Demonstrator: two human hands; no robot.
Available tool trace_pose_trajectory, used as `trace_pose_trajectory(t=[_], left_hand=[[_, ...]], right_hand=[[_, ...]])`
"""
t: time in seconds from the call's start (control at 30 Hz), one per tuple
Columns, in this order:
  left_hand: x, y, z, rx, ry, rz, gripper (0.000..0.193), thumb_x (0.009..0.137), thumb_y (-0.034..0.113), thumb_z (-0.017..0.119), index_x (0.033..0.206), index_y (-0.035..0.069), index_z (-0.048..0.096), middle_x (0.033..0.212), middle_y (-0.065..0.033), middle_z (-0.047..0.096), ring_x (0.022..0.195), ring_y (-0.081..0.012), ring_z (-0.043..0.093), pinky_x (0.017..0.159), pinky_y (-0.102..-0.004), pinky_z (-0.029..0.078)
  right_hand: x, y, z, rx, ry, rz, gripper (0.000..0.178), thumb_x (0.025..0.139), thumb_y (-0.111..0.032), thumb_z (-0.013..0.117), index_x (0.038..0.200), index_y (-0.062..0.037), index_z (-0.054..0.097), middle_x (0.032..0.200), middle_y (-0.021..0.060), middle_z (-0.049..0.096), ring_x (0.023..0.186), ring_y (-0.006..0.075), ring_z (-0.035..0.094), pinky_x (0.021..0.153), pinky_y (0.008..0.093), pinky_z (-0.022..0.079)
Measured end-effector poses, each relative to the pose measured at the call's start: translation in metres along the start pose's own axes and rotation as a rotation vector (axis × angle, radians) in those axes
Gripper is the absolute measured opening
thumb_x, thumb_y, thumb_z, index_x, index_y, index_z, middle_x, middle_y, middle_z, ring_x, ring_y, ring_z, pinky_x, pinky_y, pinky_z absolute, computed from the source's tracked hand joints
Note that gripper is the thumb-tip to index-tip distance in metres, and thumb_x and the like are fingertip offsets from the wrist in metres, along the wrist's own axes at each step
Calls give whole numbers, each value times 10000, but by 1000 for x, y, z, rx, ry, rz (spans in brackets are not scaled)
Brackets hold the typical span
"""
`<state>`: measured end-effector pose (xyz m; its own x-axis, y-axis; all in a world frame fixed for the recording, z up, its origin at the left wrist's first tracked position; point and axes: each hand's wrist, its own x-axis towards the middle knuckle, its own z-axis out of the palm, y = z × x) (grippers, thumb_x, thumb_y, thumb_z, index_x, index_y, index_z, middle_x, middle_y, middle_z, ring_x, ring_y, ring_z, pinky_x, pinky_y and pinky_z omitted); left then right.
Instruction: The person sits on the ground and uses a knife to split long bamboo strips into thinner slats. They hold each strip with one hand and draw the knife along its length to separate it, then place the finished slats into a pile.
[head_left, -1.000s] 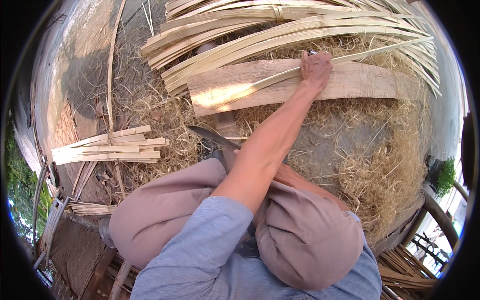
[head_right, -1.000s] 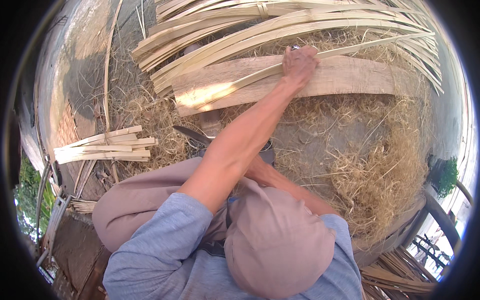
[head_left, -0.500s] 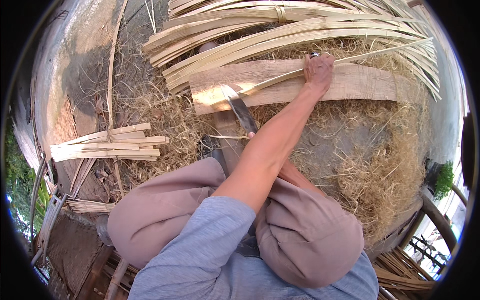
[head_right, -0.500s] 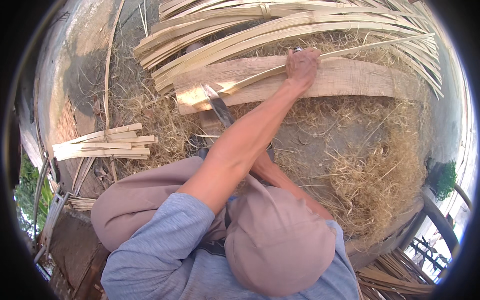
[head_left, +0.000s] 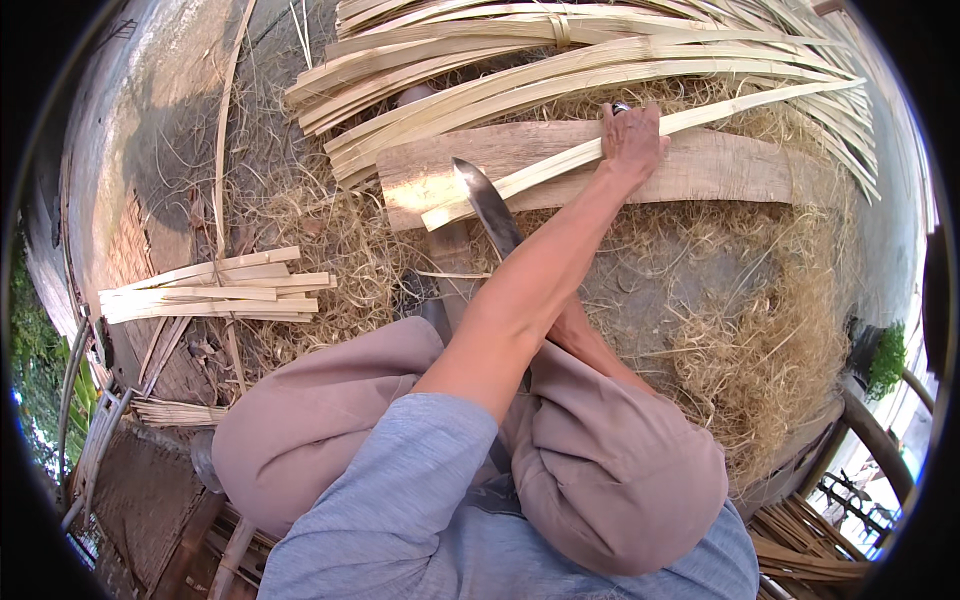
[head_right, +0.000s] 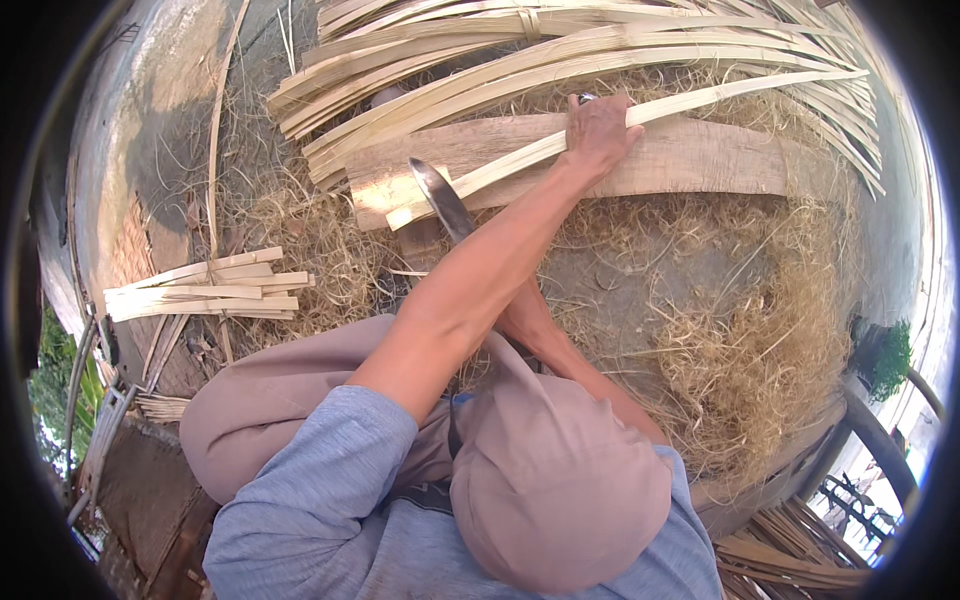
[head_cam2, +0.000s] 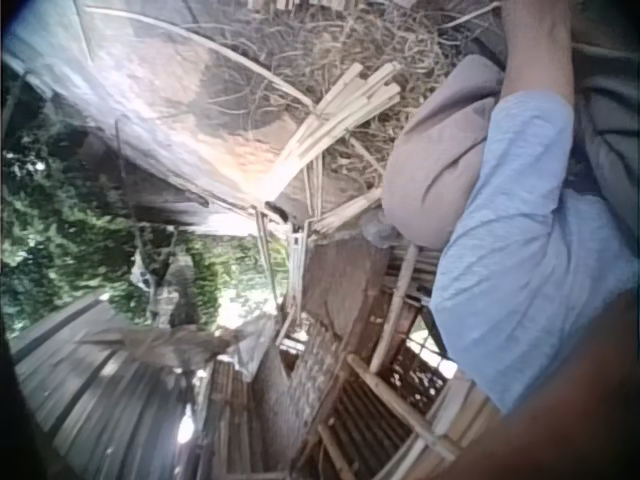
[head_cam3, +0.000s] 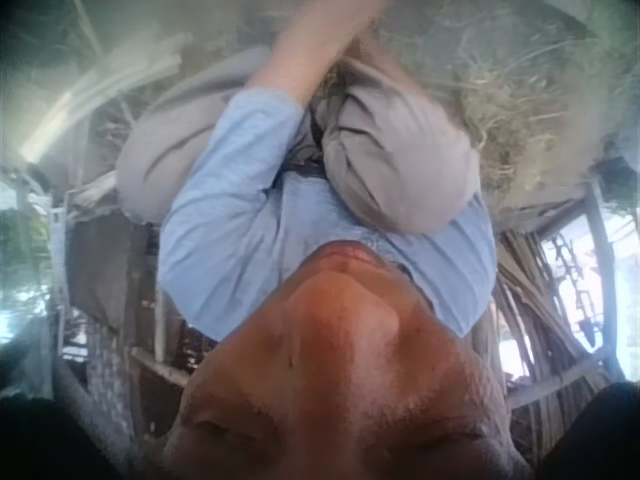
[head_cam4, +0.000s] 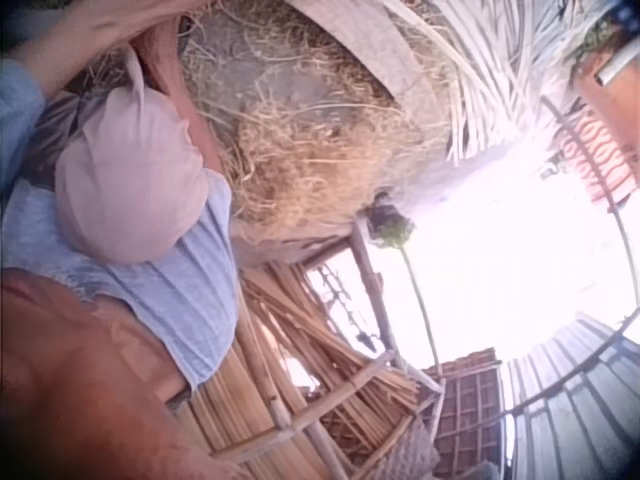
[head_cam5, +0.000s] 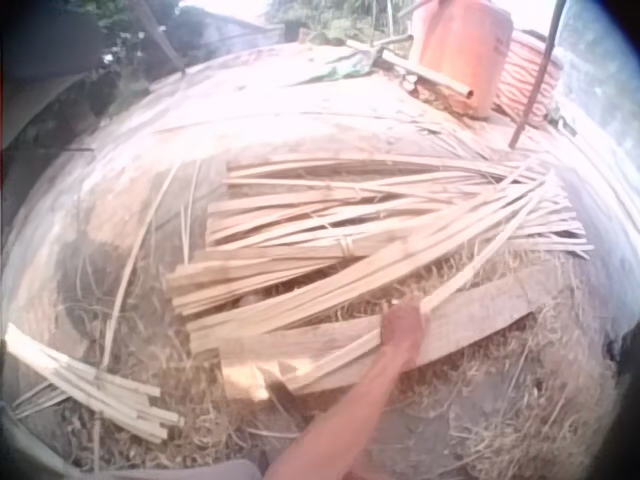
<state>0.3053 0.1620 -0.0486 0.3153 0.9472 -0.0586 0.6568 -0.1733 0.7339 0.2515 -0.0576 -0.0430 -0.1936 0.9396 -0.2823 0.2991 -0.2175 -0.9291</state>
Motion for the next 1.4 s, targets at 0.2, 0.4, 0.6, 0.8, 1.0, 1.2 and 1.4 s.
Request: trace_pose_trajectory(t=[0.2, 0.4, 0.6, 0.8, 1.0, 1.2, 1.4], left_hand=[[7, -12, -8, -20, -74, 34, 280, 1012, 326, 608, 1189, 126, 692, 985, -122, 739, 1052, -310, 703, 1196, -660, 241], [17, -16, -6, -51, -156, -8, 334, 1050, 376, 525, 1240, 158, 691, 1011, -121, 738, 1088, -322, 689, 1205, -663, 214], [19, -13, -6, -74, -179, -33, 392, 1048, 399, 523, 1342, 186, 670, 1086, -124, 745, 1157, -302, 669, 1243, -630, 181], [18, -13, -2, -56, -179, -45, 414, 1054, 395, 519, 1395, 196, 643, 1127, -126, 745, 1202, -298, 655, 1240, -636, 178], [24, -12, -8, -52, -226, -38, 429, 1050, 410, 526, 1399, 191, 646, 1155, -132, 744, 1207, -312, 651, 1231, -632, 187], [20, -15, -4, -95, -142, -22, 427, 1046, 408, 533, 1382, 179, 662, 1142, -110, 752, 1196, -312, 652, 1235, -616, 189], [21, -14, -12, -128, -239, -62, 456, 1046, 418, 527, 1389, 143, 650, 1248, -155, 719, 1286, -323, 607, 1250, -619, 160]], right_hand=[[3, -11, -30, 73, 291, 267, 276, 1016, -221, 635, 1038, 53, 658, 617, 55, 630, 534, 130, 610, 509, 320, 499], [-4, -7, -16, 58, 292, 146, 320, 1075, -229, 535, 1001, 60, 653, 637, 49, 631, 509, 93, 601, 458, 276, 469], [3, 10, -35, 40, 236, 167, 289, 1066, -202, 529, 1049, 49, 672, 695, 88, 683, 530, 106, 627, 481, 281, 503], [-1, 7, -28, -22, 158, 169, 231, 974, -139, 622, 1081, 57, 682, 860, 151, 756, 752, 220, 733, 684, 359, 574], [5, -1, 0, -148, 207, -200, 217, 972, -123, 632, 1093, 49, 687, 918, 168, 759, 774, 199, 736, 685, 326, 579], [4, -1, -4, 328, 289, 295, 279, 970, -167, 657, 1135, 58, 672, 986, 167, 761, 794, 200, 733, 741, 348, 578], [-3, -1, 1, 12, 73, 89, 276, 976, -175, 654, 1129, 54, 670, 975, 164, 757, 777, 195, 727, 724, 345, 573]])
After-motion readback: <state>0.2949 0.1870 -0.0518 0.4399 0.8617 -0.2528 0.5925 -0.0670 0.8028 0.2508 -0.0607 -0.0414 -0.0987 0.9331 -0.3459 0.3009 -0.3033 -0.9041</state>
